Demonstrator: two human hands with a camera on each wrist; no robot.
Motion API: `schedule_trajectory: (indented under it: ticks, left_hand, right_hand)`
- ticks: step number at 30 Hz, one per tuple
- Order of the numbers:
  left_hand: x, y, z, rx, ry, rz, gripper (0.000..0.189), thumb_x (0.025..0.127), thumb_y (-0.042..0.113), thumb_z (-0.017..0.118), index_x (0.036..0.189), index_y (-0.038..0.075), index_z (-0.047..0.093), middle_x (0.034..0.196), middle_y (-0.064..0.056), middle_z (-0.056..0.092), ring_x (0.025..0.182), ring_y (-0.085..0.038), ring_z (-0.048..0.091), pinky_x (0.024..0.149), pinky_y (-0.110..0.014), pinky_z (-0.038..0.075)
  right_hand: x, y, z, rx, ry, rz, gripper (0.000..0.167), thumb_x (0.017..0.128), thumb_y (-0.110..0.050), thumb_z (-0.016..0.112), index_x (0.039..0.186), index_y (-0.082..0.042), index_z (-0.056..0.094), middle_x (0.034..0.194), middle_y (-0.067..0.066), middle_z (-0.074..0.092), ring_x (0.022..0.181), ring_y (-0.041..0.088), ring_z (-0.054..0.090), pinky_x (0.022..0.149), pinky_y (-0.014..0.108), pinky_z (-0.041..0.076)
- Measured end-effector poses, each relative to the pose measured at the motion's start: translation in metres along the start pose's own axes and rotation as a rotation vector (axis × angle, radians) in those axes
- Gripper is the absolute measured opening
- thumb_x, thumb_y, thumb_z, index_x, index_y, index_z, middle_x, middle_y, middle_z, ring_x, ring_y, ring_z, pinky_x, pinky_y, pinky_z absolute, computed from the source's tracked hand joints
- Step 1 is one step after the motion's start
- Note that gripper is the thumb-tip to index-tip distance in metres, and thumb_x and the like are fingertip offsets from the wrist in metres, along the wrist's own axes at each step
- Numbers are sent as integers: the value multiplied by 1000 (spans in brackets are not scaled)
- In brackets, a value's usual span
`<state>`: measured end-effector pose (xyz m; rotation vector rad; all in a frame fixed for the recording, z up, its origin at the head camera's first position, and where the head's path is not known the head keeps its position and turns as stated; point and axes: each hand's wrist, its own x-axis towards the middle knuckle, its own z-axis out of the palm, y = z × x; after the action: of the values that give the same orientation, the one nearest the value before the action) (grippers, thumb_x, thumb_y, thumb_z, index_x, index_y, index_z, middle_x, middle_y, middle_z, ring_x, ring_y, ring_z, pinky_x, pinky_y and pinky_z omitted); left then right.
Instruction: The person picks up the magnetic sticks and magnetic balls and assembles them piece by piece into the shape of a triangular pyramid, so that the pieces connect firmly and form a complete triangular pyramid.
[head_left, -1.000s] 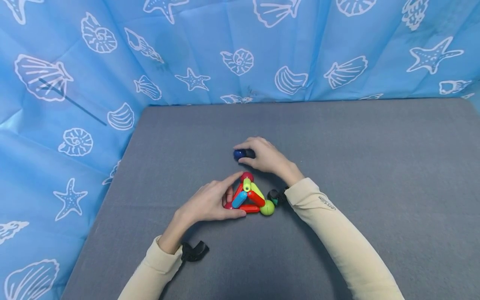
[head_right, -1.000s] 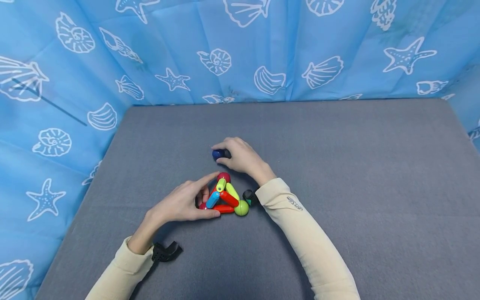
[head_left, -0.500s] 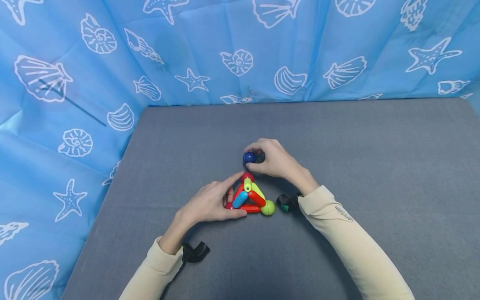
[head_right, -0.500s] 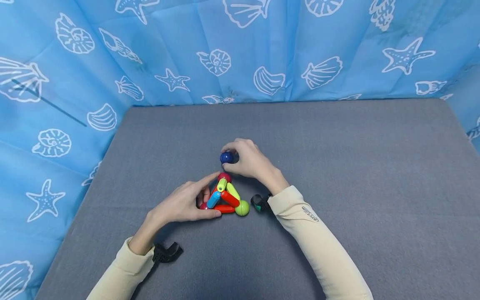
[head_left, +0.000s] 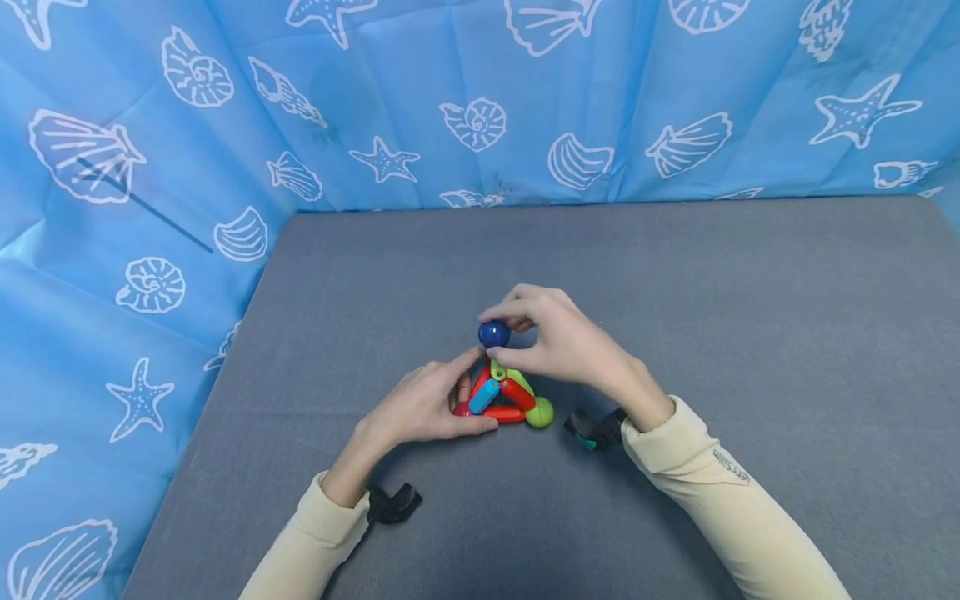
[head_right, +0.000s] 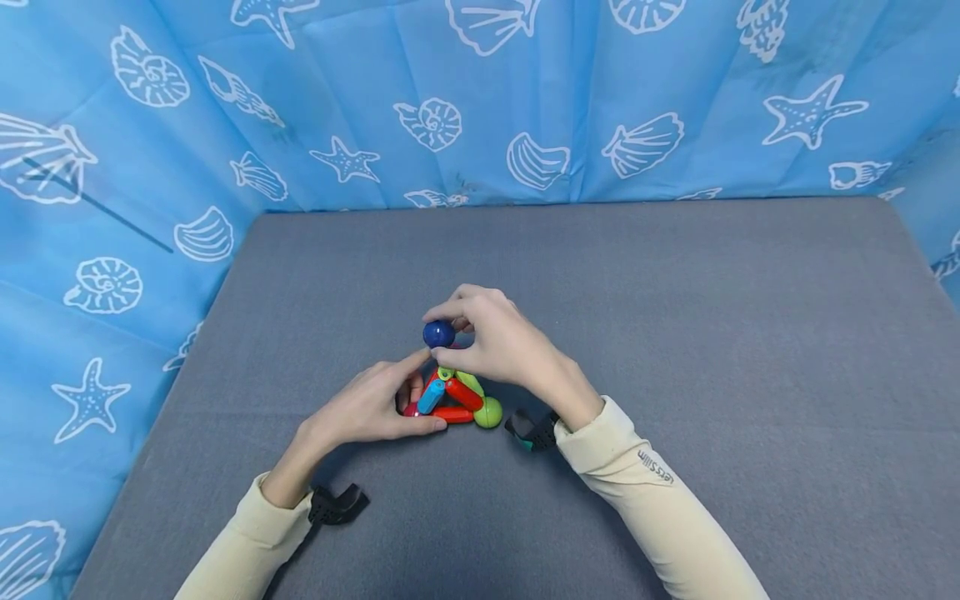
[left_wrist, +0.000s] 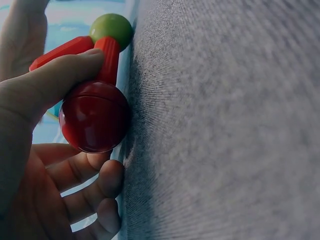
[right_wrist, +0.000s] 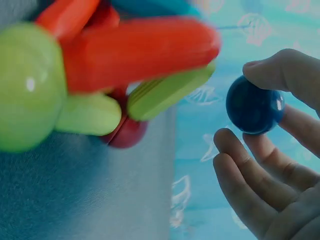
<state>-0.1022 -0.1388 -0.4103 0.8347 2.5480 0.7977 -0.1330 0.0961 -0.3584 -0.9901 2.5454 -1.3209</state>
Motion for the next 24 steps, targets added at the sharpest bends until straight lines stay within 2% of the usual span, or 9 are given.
schedule_trajectory:
  ticks: [7,10,12,15,19,24]
  left_hand:
    - [1,0,0,-17,15,30,60,85,44,81,130,18,52,76,7,55,54,0,44,51,-17,34]
    - [1,0,0,-21,24,29,57,85,43,82,127,16,53,77,7,54,55,0,45,52,-16,34]
    - [1,0,0,-16,29,30,63,84,43,82,132,14,53,77,7,55,56,-1,45,51,-17,34]
    - [0,0,0,-6,29,27,77,84,44,82,146,13,48,78,8,54,56,-1,45,51,-17,34]
    - [0,0,0,0,23,20,90,85,45,81,157,12,39,79,7,55,56,-1,45,51,-17,33]
    - [1,0,0,8,22,4,94,84,46,81,159,10,36,80,7,55,56,-1,45,51,-17,32]
  right_hand:
    - [-12,-15,0,-26,-45,-37,35,85,-9,80,119,-4,75,101,7,69,86,20,70,77,38,61]
    - [-16,-19,1,-53,-61,-39,35,85,-11,80,119,-5,75,99,5,68,83,20,67,69,30,57]
    - [-18,-20,2,-67,-70,-32,35,85,-13,81,119,-6,75,98,5,68,81,20,64,61,25,50]
    - [-20,-20,4,-76,-77,-22,36,85,-14,81,119,-7,75,98,4,68,79,19,61,58,21,45]
    - [-22,-18,5,-74,-82,-15,38,84,-15,83,120,-6,75,99,4,69,81,18,62,61,22,49]
    - [-25,-18,7,-80,-95,-1,39,84,-18,83,121,-8,74,100,4,69,82,18,62,63,22,51]
